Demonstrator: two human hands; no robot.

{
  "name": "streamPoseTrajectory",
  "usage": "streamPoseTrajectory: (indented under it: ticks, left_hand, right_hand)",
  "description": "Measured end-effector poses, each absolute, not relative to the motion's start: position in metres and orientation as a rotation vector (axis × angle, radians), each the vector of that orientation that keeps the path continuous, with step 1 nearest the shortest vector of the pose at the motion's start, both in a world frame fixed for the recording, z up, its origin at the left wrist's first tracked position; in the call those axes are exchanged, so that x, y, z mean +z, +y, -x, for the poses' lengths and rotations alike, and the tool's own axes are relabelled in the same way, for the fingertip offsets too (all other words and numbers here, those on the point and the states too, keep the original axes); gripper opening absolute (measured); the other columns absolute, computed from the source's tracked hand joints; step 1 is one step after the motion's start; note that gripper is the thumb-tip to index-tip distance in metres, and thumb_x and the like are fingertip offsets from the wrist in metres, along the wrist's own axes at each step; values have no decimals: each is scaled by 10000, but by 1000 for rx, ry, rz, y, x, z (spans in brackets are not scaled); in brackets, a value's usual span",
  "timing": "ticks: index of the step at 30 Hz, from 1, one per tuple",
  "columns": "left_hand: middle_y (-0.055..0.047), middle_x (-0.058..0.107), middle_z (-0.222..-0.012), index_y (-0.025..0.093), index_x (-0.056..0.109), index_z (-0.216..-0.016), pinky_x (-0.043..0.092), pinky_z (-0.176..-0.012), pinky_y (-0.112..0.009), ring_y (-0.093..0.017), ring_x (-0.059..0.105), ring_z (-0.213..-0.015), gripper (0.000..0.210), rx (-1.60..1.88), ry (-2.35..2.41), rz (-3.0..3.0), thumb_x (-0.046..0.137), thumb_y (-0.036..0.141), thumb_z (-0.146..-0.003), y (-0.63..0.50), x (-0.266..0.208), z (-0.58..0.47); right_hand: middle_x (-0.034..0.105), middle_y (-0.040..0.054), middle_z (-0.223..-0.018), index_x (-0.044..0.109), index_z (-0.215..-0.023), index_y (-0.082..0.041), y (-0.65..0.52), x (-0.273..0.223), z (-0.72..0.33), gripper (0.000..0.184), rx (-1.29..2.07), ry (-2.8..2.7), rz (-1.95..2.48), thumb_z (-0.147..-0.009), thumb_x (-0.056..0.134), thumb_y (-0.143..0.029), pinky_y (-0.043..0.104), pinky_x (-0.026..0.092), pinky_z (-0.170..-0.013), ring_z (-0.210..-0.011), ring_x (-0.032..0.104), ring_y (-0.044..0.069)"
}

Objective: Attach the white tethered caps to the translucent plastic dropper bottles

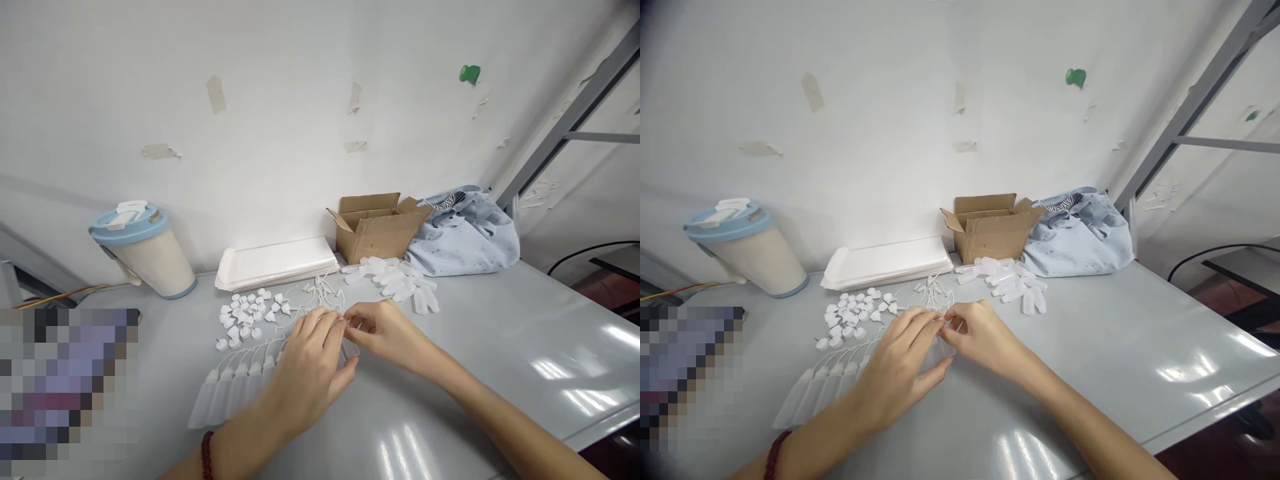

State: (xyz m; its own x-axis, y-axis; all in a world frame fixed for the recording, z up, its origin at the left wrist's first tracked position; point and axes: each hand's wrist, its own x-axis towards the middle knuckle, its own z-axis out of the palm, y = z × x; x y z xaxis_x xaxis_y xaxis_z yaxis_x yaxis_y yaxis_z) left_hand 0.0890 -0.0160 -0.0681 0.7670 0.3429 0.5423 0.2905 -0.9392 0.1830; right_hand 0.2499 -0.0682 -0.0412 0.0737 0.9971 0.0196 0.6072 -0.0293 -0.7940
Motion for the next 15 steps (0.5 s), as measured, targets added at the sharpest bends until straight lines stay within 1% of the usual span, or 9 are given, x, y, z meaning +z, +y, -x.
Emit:
streamPoseTrajectory:
  ticks: [3,11,15]
  left_hand:
    - [-127,629,-1056,96,554,-1073,501,-856,-469,-309,539,-1034,329,826,533,-2836,651,185,-772,-17,-70,-89]
    - [-125,631,-1057,102,586,-1030,494,-866,-484,-318,526,-1054,284,657,547,-2808,653,190,-768,-19,-76,-89]
    - [-129,627,-1051,97,592,-1029,487,-872,-486,-318,520,-1054,283,616,564,-2799,647,196,-770,-19,-76,-91]
  right_hand:
    - [666,-5,-637,702,-778,-166,-70,-40,-254,167,727,-1676,1757,-801,539,-197,211,407,-513,-569,576,121]
    - [662,13,-618,700,-729,-151,-71,-40,-256,237,701,-1812,1815,-810,478,-142,222,367,-520,-565,555,128]
    - [683,35,-656,712,-778,-147,-70,-43,-257,243,670,-1846,1830,-800,472,-115,230,360,-533,-580,568,139]
